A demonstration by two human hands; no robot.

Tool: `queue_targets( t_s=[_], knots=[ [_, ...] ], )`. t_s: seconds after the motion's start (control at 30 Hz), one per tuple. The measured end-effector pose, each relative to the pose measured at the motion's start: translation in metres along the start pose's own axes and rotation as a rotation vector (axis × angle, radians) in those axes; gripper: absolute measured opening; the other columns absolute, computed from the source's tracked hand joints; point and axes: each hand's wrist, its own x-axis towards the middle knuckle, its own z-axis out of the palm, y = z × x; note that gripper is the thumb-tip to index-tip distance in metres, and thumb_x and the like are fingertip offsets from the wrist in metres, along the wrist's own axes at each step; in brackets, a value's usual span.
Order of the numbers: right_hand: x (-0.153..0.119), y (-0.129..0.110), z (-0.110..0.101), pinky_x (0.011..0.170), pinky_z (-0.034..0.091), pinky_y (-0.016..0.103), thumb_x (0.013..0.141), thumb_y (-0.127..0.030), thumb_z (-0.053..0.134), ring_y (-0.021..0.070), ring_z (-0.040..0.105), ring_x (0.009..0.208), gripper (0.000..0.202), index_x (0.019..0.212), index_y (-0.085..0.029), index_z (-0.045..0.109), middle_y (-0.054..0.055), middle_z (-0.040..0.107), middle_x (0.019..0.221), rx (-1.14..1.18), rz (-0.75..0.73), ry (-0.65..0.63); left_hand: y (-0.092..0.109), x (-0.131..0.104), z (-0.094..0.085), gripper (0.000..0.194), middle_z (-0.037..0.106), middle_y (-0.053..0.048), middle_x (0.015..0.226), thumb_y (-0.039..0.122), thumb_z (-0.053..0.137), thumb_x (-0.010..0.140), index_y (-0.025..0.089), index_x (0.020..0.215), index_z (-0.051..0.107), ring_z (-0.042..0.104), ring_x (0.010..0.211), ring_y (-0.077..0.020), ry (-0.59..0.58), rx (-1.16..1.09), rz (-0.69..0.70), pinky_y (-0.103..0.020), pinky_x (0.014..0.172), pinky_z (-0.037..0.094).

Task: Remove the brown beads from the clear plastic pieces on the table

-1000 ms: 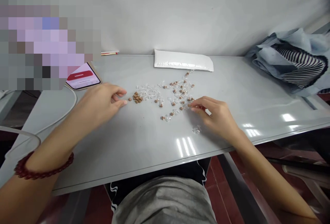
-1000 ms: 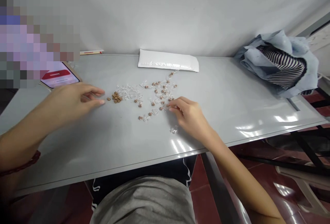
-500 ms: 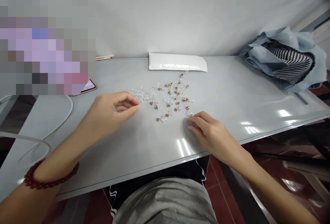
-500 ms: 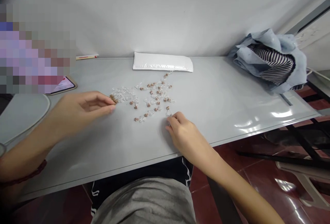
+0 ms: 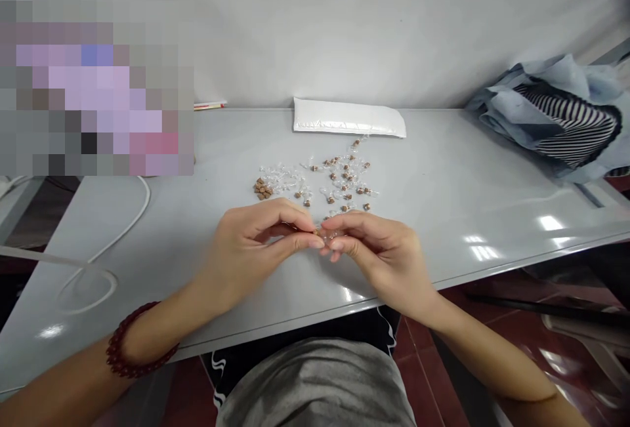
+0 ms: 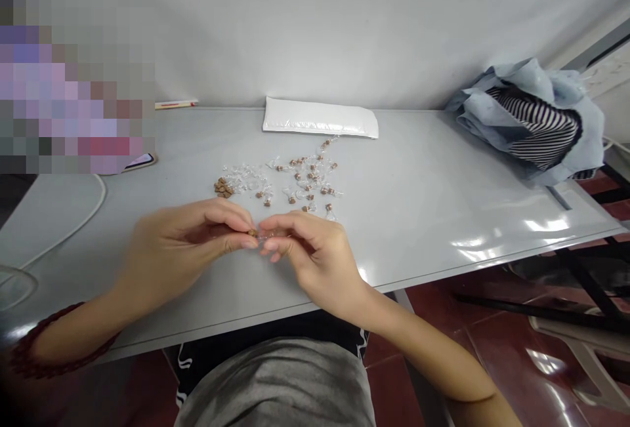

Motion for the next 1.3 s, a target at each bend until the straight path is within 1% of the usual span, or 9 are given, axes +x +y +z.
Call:
queue_targets(
  t_s=[0.17,0.5,0.6,0.67,0.83,0.93,1.0,1.1,1.3],
  knots=[
    [0.002,0.0,0.007,0.069,0.066,0.022,0.093,-0.012,0.079,0.0107,0.077,0.067,0.011,0.096,-0.022,0.083,-0.003,0.08,0.075,0.278,0.19,0.021,-0.003,-0.002,-0.001,0.013,0.082,0.005,0.084,0.018,0.085,0.094,0.026,0.086,0.078,0.076,0.077,-0.0114,0.013,0.064,0.125,-0.018,0.071,0.062],
    [0.0,0.002,0.002,0.061,0.061,0.027,0.091,-0.025,0.082,0.0129,0.071,0.059,0.005,0.091,-0.021,0.081,-0.001,0.077,0.069,0.293,0.312,0.049,-0.015,-0.016,0.007,0.013,0.08,-0.002,0.101,0.015,0.071,0.103,0.023,0.104,0.08,0.073,0.075,-0.0102,-0.002,0.437,0.398,-0.019,0.067,0.056],
    [0.0,0.01,-0.021,0.067,0.06,0.031,0.091,-0.021,0.078,0.0166,0.075,0.071,0.004,0.091,-0.021,0.081,0.003,0.082,0.082,-0.152,0.155,0.095,-0.019,-0.003,-0.01,0.018,0.082,-0.006,0.105,0.02,0.065,0.104,0.021,0.107,0.082,0.076,0.086,-0.0169,0.02,0.599,0.266,-0.025,0.075,0.059],
    [0.001,0.02,-0.039,0.069,0.058,0.033,0.093,-0.018,0.073,0.0188,0.076,0.077,0.009,0.092,-0.021,0.081,0.006,0.084,0.09,-0.457,0.01,0.131,-0.021,0.01,-0.03,0.023,0.083,-0.007,0.104,0.021,0.06,0.099,0.02,0.104,0.082,0.074,0.08,-0.0203,0.078,0.73,0.045,-0.03,0.074,0.059],
    [0.02,0.035,-0.064,0.067,0.053,0.034,0.099,-0.018,0.066,0.0181,0.069,0.073,0.014,0.099,-0.018,0.08,0.011,0.083,0.105,-0.714,-0.188,0.041,-0.022,0.034,-0.066,0.029,0.082,-0.007,0.102,0.02,0.057,0.08,0.024,0.095,0.081,0.072,0.082,-0.0278,0.028,0.942,-0.388,-0.04,0.085,0.057],
    [0.054,0.027,-0.055,0.07,0.051,0.034,0.102,-0.021,0.063,0.0191,0.067,0.077,0.016,0.1,-0.017,0.079,0.011,0.081,0.103,-0.767,-0.247,-0.076,-0.022,0.035,-0.065,0.023,0.081,-0.006,0.1,0.028,0.059,0.079,0.026,0.092,0.079,0.071,0.083,-0.0288,-0.022,0.933,-0.408,-0.04,0.084,0.057],
    [0.081,0.02,-0.041,0.074,0.049,0.034,0.104,-0.021,0.062,0.0194,0.066,0.077,0.018,0.101,-0.015,0.079,0.009,0.078,0.094,-0.826,-0.183,-0.225,-0.023,0.034,-0.059,0.019,0.08,-0.006,0.097,0.038,0.064,0.08,0.026,0.088,0.076,0.071,0.087,-0.0301,-0.046,0.93,-0.392,-0.041,0.085,0.057],
    [0.116,0.015,-0.018,0.072,0.042,0.032,0.103,-0.024,0.067,0.0202,0.063,0.083,0.02,0.117,-0.013,0.078,0.013,0.077,0.108,-0.964,-0.025,-0.428,-0.027,0.032,-0.05,0.022,0.079,-0.008,0.095,0.045,0.068,0.08,0.024,0.084,0.073,0.071,0.09,-0.0311,-0.064,0.94,-0.395,-0.042,0.087,0.057],
    [0.128,0.026,-0.002,0.068,0.039,0.031,0.103,-0.02,0.061,0.0148,0.054,0.072,0.024,0.119,-0.013,0.078,0.012,0.071,0.105,-1.034,0.094,-0.611,-0.031,0.031,-0.045,0.023,0.08,-0.01,0.095,0.033,0.056,0.088,0.021,0.087,0.076,0.073,0.084,-0.0279,-0.079,0.997,-0.385,-0.04,0.084,0.057]
  ],
)
